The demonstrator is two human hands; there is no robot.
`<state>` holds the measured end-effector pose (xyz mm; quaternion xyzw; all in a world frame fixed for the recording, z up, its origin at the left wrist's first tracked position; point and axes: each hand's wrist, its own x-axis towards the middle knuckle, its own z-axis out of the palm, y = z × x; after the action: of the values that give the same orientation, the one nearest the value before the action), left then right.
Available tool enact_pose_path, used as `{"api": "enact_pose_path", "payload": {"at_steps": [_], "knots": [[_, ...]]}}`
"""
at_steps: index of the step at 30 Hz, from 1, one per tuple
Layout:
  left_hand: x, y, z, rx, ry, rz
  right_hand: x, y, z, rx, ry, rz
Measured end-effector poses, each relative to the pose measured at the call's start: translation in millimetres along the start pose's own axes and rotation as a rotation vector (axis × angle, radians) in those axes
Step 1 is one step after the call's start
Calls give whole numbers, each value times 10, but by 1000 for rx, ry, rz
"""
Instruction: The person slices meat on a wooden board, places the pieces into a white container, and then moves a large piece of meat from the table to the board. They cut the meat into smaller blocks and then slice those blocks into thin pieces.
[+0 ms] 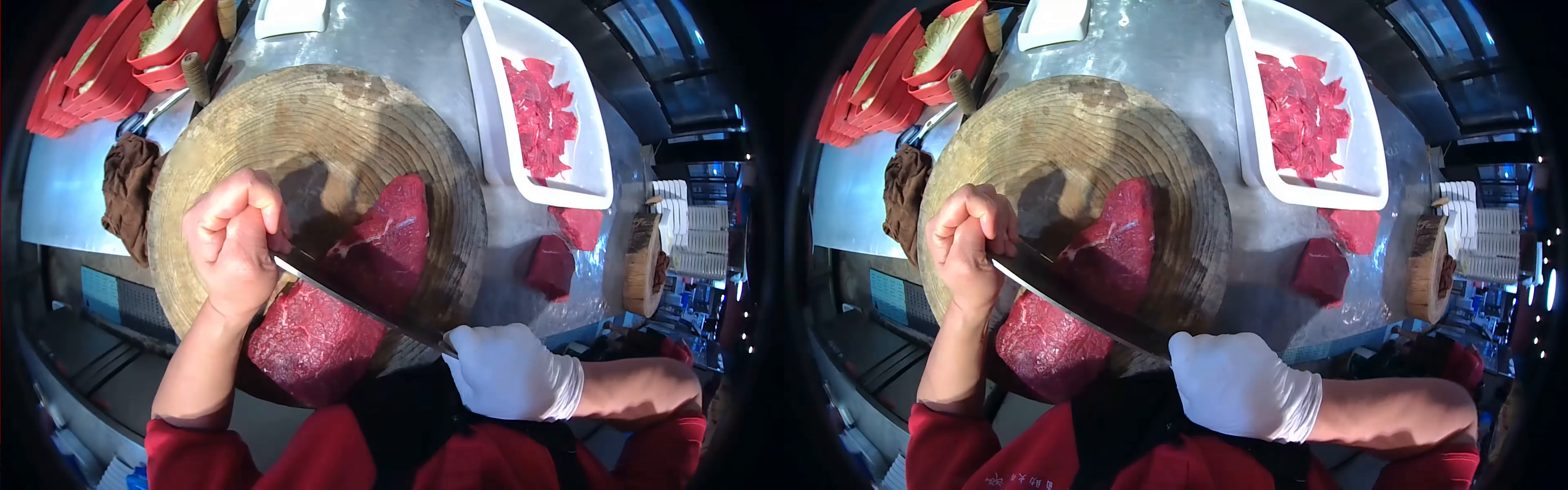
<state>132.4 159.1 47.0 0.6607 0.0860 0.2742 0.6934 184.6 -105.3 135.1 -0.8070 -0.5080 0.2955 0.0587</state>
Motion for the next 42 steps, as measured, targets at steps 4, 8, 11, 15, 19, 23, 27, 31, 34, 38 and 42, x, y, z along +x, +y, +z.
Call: {"api": "enact_pose_path", "payload": {"at_steps": [4, 8, 11, 15, 19, 23, 27, 31, 34, 38, 42], "knots": [[10, -45, -8, -112, 24, -22, -9, -90, -100, -25, -22, -2], [-11, -136, -38, -322, 67, 21, -23, -170, -92, -109, 34, -133], [38, -176, -32, -270, 61, 36, -59, 48, 15, -236, 234, -543], [162, -123, -58, 100, -13, -65, 3, 37, 30, 200, 107, 36], [-203, 225, 84, 818, 198, 84, 139, 558, 137, 56, 358, -685], [-1241, 573, 418, 1254, -49, -170, 92, 477, 186, 118, 368, -609], [-1574, 454, 661, 1486, -43, -216, -256, 290, 207, 146, 305, -379], [-1493, 420, 332, 1338, -75, -155, -907, 474, -75, 105, -174, 108], [-1422, 451, 7, 1300, -144, -71, -1319, 562, 75, -29, -36, 47], [-1355, 543, -208, 1256, -226, -104, -1428, 681, 198, -136, 144, -71], [-1264, 587, -382, 1167, -457, -97, -1435, 935, 152, 48, 223, -127]]}}
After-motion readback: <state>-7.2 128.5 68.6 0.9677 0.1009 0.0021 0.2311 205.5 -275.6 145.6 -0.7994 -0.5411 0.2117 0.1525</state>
